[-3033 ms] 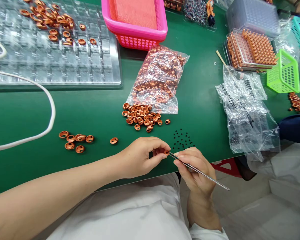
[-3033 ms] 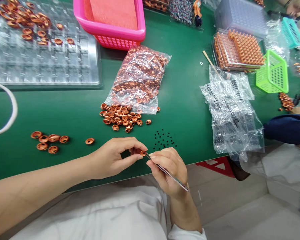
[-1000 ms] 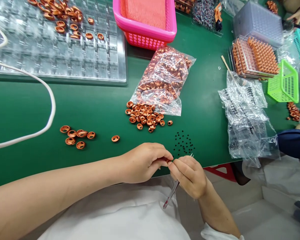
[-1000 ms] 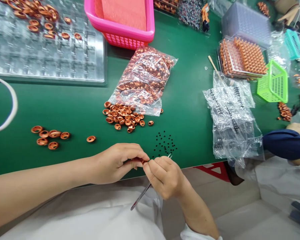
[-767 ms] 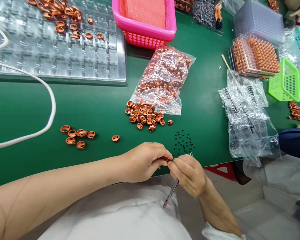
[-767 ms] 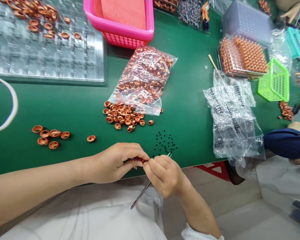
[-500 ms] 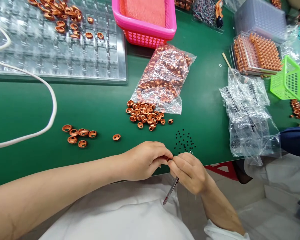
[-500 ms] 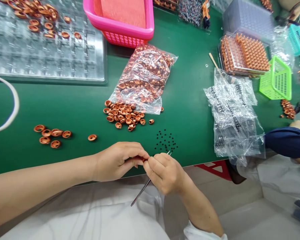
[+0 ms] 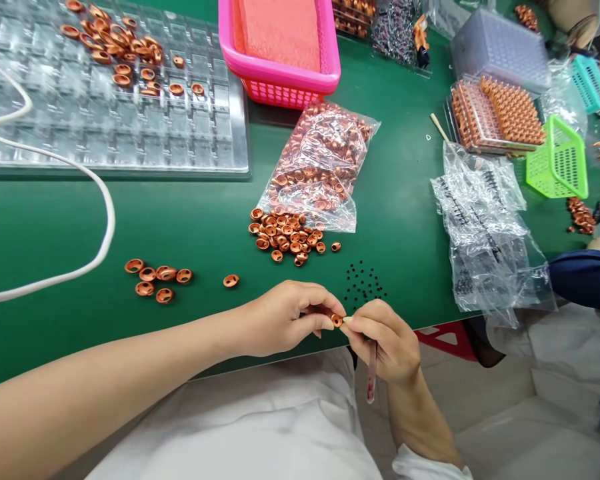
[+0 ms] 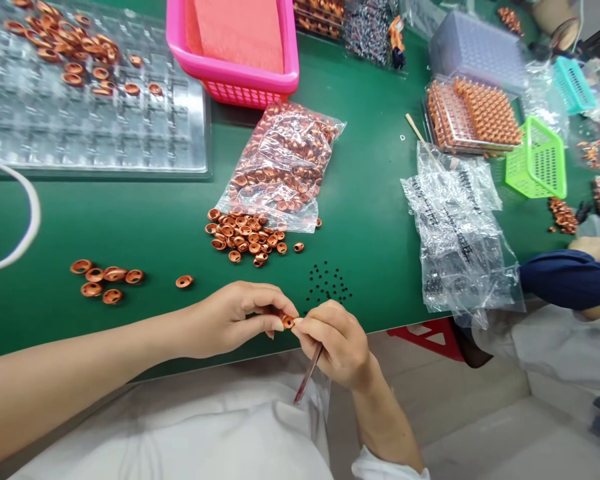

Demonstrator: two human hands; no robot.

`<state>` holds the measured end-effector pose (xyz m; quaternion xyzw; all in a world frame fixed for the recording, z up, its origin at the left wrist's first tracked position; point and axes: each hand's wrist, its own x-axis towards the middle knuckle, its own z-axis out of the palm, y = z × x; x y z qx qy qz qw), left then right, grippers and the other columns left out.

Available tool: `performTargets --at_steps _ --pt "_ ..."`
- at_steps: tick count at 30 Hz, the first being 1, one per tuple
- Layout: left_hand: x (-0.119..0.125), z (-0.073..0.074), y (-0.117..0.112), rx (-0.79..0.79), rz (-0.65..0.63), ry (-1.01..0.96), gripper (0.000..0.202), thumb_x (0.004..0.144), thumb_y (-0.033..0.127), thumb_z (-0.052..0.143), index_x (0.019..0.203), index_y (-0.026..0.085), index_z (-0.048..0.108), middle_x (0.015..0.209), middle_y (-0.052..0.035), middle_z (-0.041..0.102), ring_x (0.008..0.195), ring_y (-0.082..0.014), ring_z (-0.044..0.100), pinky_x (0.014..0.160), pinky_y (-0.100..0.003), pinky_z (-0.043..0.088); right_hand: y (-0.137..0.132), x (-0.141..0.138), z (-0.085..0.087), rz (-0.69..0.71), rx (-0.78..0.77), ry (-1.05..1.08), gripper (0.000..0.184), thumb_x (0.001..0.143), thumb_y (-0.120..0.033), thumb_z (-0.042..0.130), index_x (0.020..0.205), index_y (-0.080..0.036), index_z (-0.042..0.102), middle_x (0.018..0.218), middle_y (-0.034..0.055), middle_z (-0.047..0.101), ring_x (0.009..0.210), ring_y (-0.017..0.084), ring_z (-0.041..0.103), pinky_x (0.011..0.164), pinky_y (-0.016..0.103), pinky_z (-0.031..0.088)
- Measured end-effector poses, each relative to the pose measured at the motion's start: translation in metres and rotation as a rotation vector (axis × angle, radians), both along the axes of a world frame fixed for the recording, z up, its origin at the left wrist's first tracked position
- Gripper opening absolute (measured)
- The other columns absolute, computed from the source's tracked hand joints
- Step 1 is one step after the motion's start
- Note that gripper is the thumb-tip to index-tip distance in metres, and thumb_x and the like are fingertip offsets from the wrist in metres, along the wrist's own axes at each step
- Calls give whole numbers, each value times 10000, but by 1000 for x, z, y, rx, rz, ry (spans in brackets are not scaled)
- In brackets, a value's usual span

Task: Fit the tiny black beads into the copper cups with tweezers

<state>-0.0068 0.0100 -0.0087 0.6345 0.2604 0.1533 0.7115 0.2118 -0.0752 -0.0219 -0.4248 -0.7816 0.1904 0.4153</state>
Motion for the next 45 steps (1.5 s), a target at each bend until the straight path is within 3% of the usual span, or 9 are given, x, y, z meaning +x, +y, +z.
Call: performTargets --at_steps 12,22,33,45 --pt "-1 -1 1 -52 -15 16 172 941 149 567 998 120 727 922 -56 715 730 -123 716 684 -195 574 -6 1 0 -50 -20 -15 342 894 -45 687 1183 -226 656 865 35 707 713 147 655 624 305 575" --pt "0 -3 -1 154 -11 21 190 940 115 569 1007 127 746 861 -44 711 733 -123 698 668 -195 540 -5 5 6 123 13 -294 309 932 -42 602 1228 -126 628 891 82 722 755 179 621 662 336 509" --pt "0 -7 -4 211 -13 29 196 943 104 566 1011 129 748 870 -47 714 733 -124 700 674 -197 539 -2 3 7 179 47 -312 375 955 -51 518 1325 -87 569 875 87 704 730 190 605 629 345 491" --pt "4 -10 -7 239 -16 48 178 920 77 588 990 106 749 883 -65 734 714 -126 680 685 -198 535 2 4 -2 196 -35 -347 181 933 -53 592 1083 -151 621 852 60 657 745 168 524 678 317 464"
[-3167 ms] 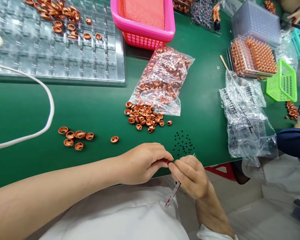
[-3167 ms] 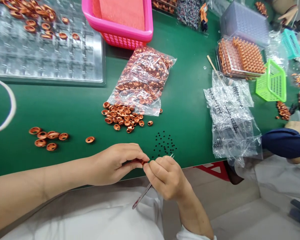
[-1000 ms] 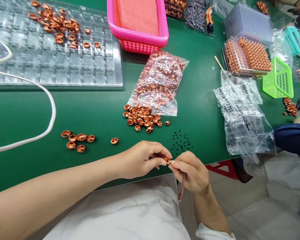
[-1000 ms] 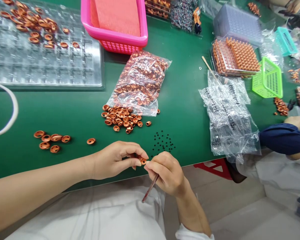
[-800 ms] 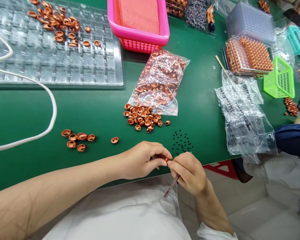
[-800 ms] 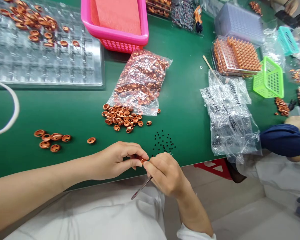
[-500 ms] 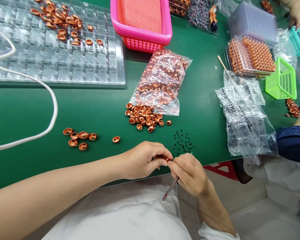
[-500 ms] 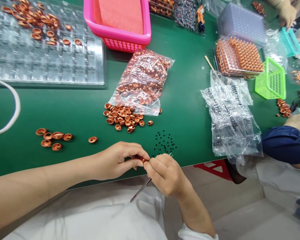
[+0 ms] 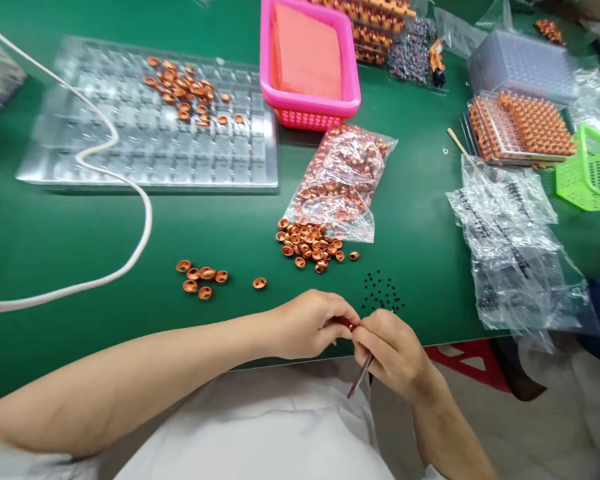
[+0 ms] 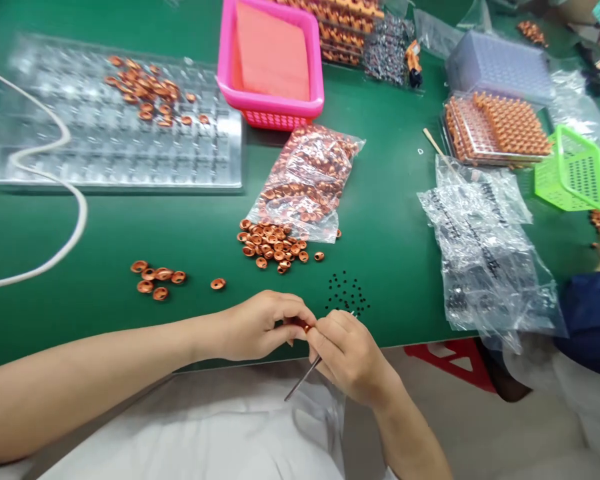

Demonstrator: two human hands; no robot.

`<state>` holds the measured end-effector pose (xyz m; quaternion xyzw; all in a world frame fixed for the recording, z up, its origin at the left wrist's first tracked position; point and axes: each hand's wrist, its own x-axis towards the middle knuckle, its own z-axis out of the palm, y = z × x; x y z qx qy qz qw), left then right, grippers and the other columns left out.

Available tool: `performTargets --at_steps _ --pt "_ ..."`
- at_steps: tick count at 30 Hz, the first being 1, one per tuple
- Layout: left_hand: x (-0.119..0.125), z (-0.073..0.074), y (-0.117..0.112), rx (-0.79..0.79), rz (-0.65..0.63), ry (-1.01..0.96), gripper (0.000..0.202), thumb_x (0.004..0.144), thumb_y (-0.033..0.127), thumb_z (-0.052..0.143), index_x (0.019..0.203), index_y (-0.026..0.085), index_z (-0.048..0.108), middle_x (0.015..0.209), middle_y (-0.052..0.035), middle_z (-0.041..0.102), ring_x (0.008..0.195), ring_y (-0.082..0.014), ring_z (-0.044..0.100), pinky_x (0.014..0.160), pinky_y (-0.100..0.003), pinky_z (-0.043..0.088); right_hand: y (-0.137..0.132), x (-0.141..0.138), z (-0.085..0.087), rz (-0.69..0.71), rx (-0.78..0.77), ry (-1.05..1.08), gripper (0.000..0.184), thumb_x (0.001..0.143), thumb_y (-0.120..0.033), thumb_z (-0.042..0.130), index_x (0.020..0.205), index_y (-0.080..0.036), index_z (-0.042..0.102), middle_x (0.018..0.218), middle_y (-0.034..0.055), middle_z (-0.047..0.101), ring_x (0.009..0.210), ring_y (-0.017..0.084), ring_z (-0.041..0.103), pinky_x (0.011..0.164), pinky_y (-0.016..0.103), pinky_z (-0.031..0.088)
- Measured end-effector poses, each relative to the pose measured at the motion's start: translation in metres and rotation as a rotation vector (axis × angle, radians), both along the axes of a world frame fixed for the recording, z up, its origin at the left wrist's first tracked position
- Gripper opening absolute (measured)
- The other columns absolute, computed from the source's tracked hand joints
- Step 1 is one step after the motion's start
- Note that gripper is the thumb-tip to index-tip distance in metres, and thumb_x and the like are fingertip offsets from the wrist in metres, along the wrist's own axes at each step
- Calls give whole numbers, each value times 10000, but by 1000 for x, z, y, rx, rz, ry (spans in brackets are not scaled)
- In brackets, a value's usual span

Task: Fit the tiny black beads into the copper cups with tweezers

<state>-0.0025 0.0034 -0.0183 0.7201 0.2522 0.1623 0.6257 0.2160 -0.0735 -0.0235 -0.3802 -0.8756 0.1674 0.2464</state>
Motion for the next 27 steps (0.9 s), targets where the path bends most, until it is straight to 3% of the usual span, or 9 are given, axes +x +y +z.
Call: performTargets --at_steps 8,10,13,16,20,23,27 --pt "-8 28 1 149 14 193 138 921 119 646 1002 158 752 946 -56 772 783 -158 695 704 -234 534 4 -5 -1 -43 -33 121 199 925 -23 595 1032 -190 610 850 36 639 726 146 550 635 279 501" --pt "-21 38 1 213 49 204 141 920 109 639 992 159 750 930 -56 768 819 -171 701 721 -247 537 4 -6 1 -80 -30 203 225 915 -16 622 1048 -198 612 846 28 638 728 141 572 636 276 521" --pt "-53 46 5 322 198 234 146 941 129 622 1006 166 748 947 -62 752 893 -184 692 777 -267 544 1 -6 2 -155 -17 295 291 888 16 651 1084 -198 626 837 23 652 728 141 597 634 282 536" --pt "-93 40 12 482 435 371 185 979 185 573 1039 180 747 985 -80 733 952 -209 669 833 -316 551 -2 -7 -3 -203 13 373 357 855 63 663 1118 -178 638 857 36 672 749 146 618 642 292 544" --pt "-132 26 19 595 448 647 282 986 196 493 1061 185 765 1003 -94 719 969 -257 630 813 -371 559 -2 -12 -8 -220 28 415 367 844 76 664 1119 -167 648 849 37 669 747 148 624 640 299 548" --pt "-139 24 17 644 451 701 329 979 159 451 1099 158 758 1051 -115 705 1005 -273 615 838 -400 565 0 -14 -8 -202 34 403 352 850 61 667 1113 -171 651 855 41 684 747 151 639 644 306 561" --pt "-123 26 9 769 464 567 287 1004 186 509 1204 141 711 1138 -139 691 1074 -279 603 913 -426 556 0 -13 -7 -221 34 404 352 851 41 674 1116 -191 659 836 31 693 718 155 651 633 314 568"
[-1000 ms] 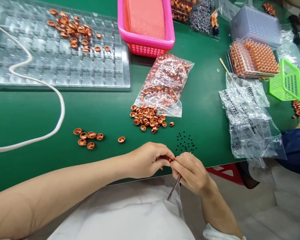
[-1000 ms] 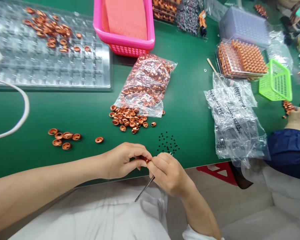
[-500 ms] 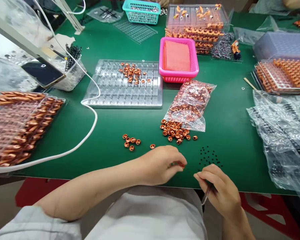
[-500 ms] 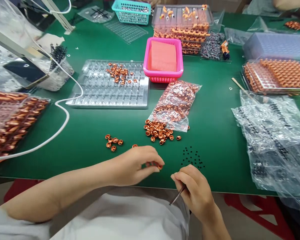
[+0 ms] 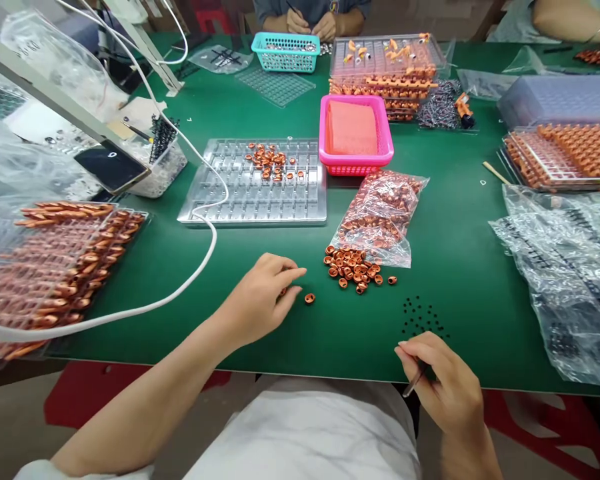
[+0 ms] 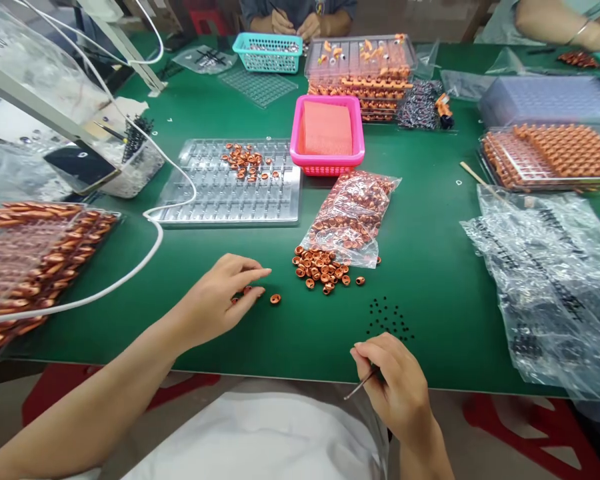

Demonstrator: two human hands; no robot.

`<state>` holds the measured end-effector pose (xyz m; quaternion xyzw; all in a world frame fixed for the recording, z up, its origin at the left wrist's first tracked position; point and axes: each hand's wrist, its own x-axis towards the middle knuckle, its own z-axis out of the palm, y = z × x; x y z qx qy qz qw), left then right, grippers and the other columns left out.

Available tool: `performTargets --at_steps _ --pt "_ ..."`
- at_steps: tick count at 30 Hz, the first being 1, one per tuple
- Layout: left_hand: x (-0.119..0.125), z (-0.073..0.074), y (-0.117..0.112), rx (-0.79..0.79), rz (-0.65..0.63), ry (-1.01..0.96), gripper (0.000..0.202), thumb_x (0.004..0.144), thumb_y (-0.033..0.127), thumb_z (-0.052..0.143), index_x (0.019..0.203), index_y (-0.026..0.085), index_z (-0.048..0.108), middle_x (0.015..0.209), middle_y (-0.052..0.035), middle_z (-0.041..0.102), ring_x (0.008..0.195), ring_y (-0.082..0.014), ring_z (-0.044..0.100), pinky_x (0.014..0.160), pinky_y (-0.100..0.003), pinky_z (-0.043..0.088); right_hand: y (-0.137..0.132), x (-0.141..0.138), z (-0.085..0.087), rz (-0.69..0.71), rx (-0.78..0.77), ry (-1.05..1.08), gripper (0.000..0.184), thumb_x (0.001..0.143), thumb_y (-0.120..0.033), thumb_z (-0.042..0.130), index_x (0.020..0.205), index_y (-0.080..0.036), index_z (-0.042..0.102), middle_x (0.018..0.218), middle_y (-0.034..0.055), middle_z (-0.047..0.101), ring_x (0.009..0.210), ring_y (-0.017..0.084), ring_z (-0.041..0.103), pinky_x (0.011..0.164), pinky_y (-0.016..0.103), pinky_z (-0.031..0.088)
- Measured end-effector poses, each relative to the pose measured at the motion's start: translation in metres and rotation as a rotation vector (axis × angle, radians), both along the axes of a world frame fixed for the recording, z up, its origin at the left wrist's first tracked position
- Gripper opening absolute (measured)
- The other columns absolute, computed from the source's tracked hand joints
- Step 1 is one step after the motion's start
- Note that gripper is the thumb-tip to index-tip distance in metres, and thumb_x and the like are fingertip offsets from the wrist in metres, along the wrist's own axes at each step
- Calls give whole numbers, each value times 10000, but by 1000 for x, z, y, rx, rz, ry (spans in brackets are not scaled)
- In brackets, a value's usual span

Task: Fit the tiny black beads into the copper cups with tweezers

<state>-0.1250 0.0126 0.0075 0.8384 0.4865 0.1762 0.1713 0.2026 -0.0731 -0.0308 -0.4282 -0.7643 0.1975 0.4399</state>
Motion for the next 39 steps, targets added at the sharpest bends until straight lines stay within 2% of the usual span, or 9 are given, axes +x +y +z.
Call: performTargets --at_steps 3,6,10,14,19,24,30,34,39 --pt "15 -9 -6 18 -156 -33 203 1005 235 598 1160 161 705 1171 -133 697 1119 -282 604 967 -441 542 0 0 1 -16 -3 0 348 852 17 681 1115 -211 666 819 21 702 691 161 660 623 318 571" --pt "16 -23 -8 56 -209 -9 162 1021 177 544 1050 159 703 1075 -121 710 1064 -272 611 941 -438 547 -1 -1 1 -15 -2 -11 337 853 17 677 1102 -210 669 815 20 704 678 158 659 625 313 567" --pt "-9 -31 -2 145 -137 48 234 1002 98 468 999 169 691 1023 -125 698 1021 -279 603 923 -456 548 -4 3 1 -31 -10 -31 309 868 5 664 1089 -211 669 816 15 707 687 155 661 642 307 568" --pt "-20 -21 3 273 4 92 197 988 91 479 1024 163 659 1023 -134 667 1015 -297 586 925 -474 528 -7 9 0 -72 2 -19 301 861 12 671 1078 -196 667 807 15 693 682 149 652 631 298 559" --pt "24 -12 0 189 -109 10 132 1005 127 526 1045 160 648 1004 -103 671 940 -243 578 870 -407 528 -4 6 2 -79 17 -12 301 869 10 663 1088 -197 658 814 15 692 686 144 652 632 293 561" --pt "60 -16 10 131 -140 91 101 992 210 597 992 150 678 929 -100 671 861 -245 557 805 -401 524 -4 5 7 -65 22 -6 318 869 7 660 1096 -216 663 803 12 694 675 149 652 617 301 559" --pt "69 -23 18 122 -123 100 109 982 243 633 947 153 683 911 -99 683 845 -251 568 794 -404 512 -14 17 4 -126 -19 46 324 866 -3 665 1113 -212 674 793 14 671 678 159 642 595 309 548" --pt "71 -26 19 103 -112 70 145 1001 235 601 915 162 692 882 -89 685 821 -239 571 776 -389 499 -20 17 0 -108 -38 92 365 834 26 689 1135 -181 674 843 37 662 740 171 635 642 331 550" --pt "67 -22 15 62 -137 18 146 981 187 600 891 165 713 854 -78 669 793 -220 581 736 -357 504 -23 12 4 -100 -78 162 353 844 1 689 1134 -200 684 856 34 662 758 182 637 660 338 537"
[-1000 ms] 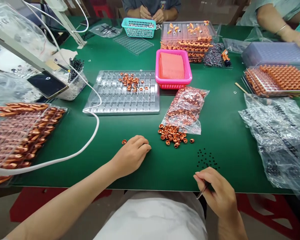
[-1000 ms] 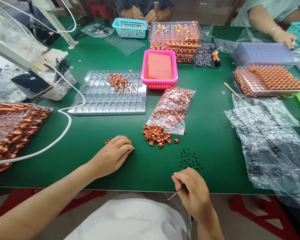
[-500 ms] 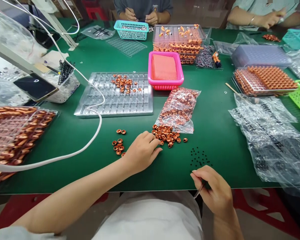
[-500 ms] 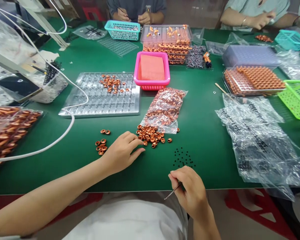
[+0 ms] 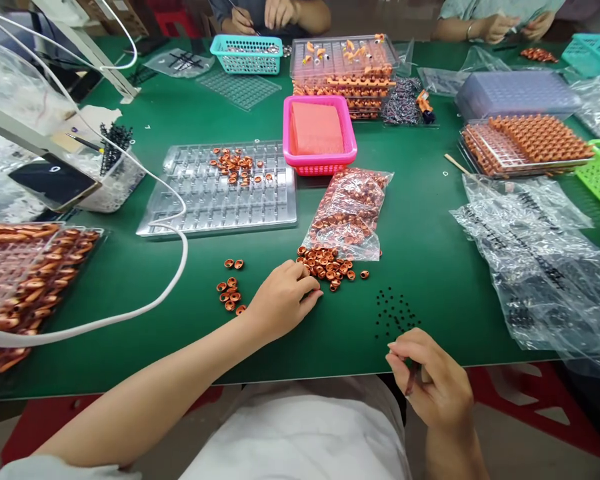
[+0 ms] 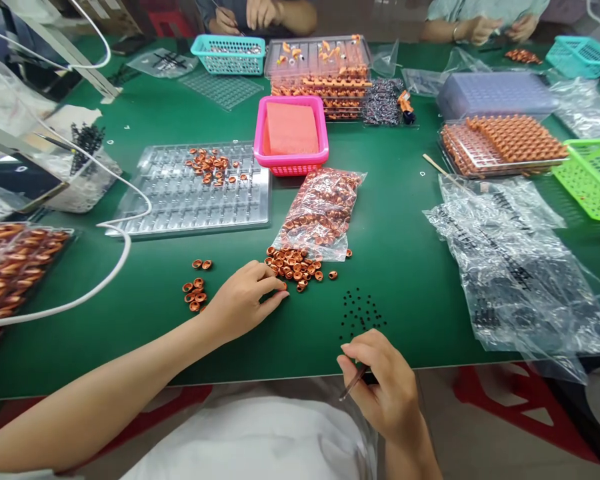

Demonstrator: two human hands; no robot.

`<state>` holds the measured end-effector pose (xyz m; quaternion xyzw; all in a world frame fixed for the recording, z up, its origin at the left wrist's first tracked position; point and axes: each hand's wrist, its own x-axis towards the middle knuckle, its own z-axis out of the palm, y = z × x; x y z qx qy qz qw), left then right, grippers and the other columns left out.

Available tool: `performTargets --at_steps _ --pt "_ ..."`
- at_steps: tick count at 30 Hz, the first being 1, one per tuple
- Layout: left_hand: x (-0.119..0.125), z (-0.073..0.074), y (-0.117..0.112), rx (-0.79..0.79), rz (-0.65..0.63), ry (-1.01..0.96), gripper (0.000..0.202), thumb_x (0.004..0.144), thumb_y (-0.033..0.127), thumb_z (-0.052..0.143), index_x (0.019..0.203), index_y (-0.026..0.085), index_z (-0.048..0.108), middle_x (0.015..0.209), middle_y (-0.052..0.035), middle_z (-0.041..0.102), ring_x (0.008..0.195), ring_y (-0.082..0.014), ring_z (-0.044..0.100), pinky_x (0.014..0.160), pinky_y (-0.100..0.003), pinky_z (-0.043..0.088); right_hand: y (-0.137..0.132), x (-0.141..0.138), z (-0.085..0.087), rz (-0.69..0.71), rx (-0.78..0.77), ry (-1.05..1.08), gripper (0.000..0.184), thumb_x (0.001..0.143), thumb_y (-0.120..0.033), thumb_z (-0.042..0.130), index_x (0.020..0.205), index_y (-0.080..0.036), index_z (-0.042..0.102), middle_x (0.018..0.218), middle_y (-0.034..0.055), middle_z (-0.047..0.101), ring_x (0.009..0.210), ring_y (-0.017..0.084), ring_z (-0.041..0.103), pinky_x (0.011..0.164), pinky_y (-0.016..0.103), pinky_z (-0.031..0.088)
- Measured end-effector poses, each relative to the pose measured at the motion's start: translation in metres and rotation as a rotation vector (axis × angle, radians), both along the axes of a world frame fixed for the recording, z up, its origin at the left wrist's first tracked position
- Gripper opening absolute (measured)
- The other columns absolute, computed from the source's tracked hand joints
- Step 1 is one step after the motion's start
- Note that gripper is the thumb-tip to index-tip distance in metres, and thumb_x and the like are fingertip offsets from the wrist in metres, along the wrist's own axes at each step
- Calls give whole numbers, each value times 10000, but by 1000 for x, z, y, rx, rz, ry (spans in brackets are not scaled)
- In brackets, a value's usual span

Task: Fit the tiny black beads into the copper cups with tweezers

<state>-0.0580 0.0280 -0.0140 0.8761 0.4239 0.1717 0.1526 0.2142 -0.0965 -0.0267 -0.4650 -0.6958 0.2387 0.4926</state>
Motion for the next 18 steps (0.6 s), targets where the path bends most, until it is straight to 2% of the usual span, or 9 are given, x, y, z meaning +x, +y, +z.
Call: performTargets --at_steps 4,7,9,10,12,15,18 --pt "1 8 -13 -126 -127 -78 129 979 166 591 904 168 696 910 -75 718 859 -214 649 782 -339 538 3 -2 11 -142 -72 184 169 964 -138 575 1026 -210 716 885 68 659 844 226 633 706 380 525" --pt "14 9 -21 -200 -216 -112 127 967 131 561 917 167 672 905 -69 733 855 -214 672 763 -330 546 13 -3 16 -204 -10 374 289 1052 -288 444 989 -239 721 920 82 643 922 241 619 760 406 530" --pt "27 8 -23 -238 -220 -133 125 930 93 557 980 153 655 900 -68 730 830 -214 681 728 -327 547 21 -2 15 -208 8 434 352 1066 -416 424 944 -264 717 1078 101 648 1040 256 613 811 426 535" --pt "34 6 -23 -257 -212 -153 154 910 78 558 1020 144 645 905 -69 729 818 -213 687 717 -324 548 23 -2 13 -216 -3 446 379 1062 -480 424 947 -274 721 1096 98 637 1047 251 609 804 418 537" --pt "46 2 -22 -301 -192 -217 208 883 60 561 1064 133 633 907 -66 726 792 -199 695 706 -310 551 26 1 8 -218 -44 459 388 1055 -533 428 986 -296 728 1009 67 599 878 196 612 685 350 529" --pt "58 -3 -19 -367 -160 -348 182 876 53 552 991 150 654 874 -44 702 755 -164 678 695 -271 546 25 8 1 -206 -142 509 367 1059 -516 438 1037 -294 728 895 20 535 613 108 542 500 267 464" --pt "59 -8 -17 -408 -143 -463 187 890 53 540 946 163 680 880 -37 690 748 -135 657 702 -240 536 22 16 -3 -237 -172 555 302 1052 -459 501 1021 -259 724 876 14 553 613 107 599 490 265 507"
